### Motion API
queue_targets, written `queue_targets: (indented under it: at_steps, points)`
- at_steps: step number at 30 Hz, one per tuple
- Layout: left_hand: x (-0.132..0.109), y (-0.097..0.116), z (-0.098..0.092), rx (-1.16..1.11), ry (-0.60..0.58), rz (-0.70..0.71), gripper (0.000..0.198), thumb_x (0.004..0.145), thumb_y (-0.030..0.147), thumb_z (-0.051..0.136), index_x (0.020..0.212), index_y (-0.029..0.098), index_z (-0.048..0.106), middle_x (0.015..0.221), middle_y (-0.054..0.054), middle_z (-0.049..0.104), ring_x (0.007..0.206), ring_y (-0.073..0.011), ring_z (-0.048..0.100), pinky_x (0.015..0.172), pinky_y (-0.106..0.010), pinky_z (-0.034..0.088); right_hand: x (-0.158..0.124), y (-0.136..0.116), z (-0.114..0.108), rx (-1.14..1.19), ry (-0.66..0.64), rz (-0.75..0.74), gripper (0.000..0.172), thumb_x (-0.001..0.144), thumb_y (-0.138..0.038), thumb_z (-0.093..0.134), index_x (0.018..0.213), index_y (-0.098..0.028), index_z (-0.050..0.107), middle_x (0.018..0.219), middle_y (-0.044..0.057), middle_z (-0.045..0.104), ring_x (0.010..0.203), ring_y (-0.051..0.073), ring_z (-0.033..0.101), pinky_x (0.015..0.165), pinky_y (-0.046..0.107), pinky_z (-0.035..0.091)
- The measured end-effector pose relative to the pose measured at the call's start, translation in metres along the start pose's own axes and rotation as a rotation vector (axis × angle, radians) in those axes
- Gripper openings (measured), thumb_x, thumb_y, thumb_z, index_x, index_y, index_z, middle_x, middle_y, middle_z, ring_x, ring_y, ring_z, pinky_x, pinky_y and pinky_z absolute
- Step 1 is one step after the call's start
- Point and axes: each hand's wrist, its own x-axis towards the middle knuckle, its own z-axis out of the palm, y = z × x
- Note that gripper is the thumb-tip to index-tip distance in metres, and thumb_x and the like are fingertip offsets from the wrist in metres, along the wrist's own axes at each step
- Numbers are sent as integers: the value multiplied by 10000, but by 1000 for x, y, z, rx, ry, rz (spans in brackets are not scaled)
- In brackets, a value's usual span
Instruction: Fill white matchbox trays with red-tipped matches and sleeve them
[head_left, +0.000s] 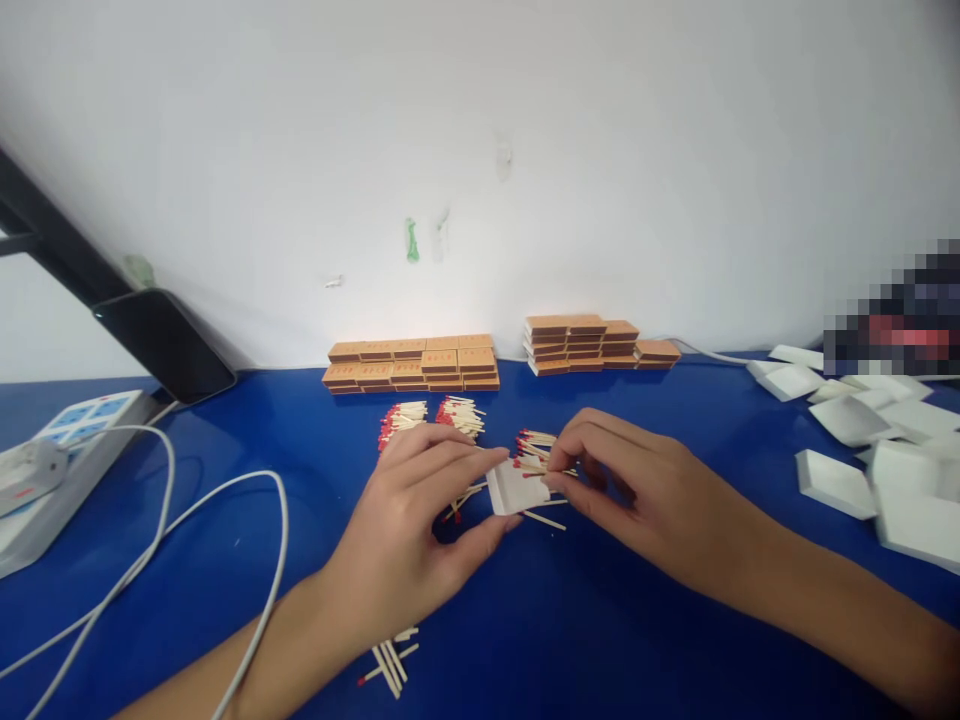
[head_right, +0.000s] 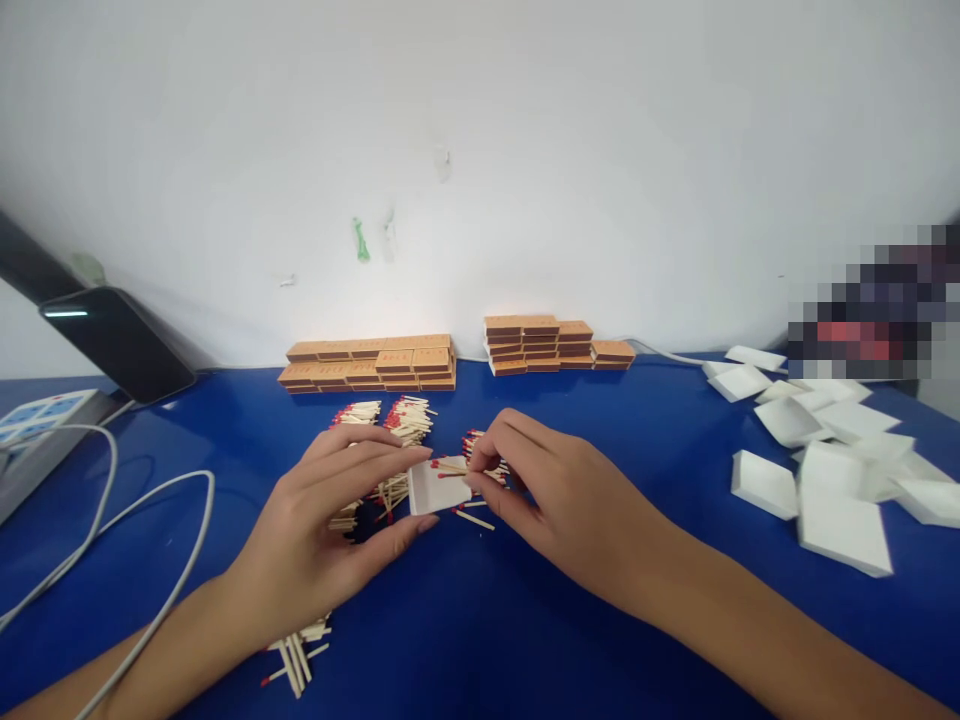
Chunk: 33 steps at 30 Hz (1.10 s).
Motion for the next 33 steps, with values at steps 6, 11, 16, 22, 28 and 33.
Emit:
queue_targets:
  at_steps: [6, 11, 16, 22, 28, 33]
  points:
    - [-1, 2, -1, -39, -37, 19, 429, 905, 241, 820, 1313, 178, 706, 1108, -74, 782, 1111, -251, 648, 1023, -422, 538, -2, -3, 3, -2, -11, -72, 75, 1038, -181, 562, 994, -227, 601, 923, 13, 635, 759, 133, 612, 650, 255, 456]
    - [-2, 4, 0, -85, -28, 3, 428, 906, 241, 821, 1315, 189, 705, 1107, -63, 791, 1112, -248, 656, 1025, -419, 542, -2, -4, 4, 4, -32, -84, 82, 1035, -186, 570, 968, -225, 593, 908, 11, 628, 777, 139, 618, 673, 256, 465]
    - [-2, 3, 0, -122, -35, -45, 422, 908, 268, 821, 1310, 195, 716, 1165, -74, 781, 1118, -249, 659, 1003, -410, 564, -4, -4, 5, 3, -25, -78, 84, 1046, -199, 561, 969, -216, 590, 911, 14, 630, 766, 135, 611, 670, 254, 460]
    - [-3, 3, 1, -124, -31, -62, 411, 902, 268, 828, 1295, 206, 725, 1160, -71, 780, 1132, -248, 657, 1005, -413, 567, -3, -4, 3, 4, -25, -86, 61, 1051, -221, 566, 1032, -214, 624, 956, 25, 643, 787, 134, 614, 687, 253, 465]
    - [-1, -3, 0, -37, 65, -112, 398, 906, 270, 821, 1291, 234, 728, 1142, -63, 784, 1126, -268, 658, 1006, -463, 551, 0, 5, -10, -23, -23, 42, 134, 1050, -302, 567, 984, -226, 656, 843, 3, 632, 673, 122, 569, 628, 262, 433]
    - [-2, -9, -2, 49, 115, -213, 368, 930, 295, 792, 1289, 254, 727, 1155, -40, 778, 1114, -252, 660, 964, -431, 557, -1, 12, -13, -33, -344, 188, 239, 978, -452, 661, 888, -230, 649, 824, 6, 648, 692, 146, 579, 624, 280, 421]
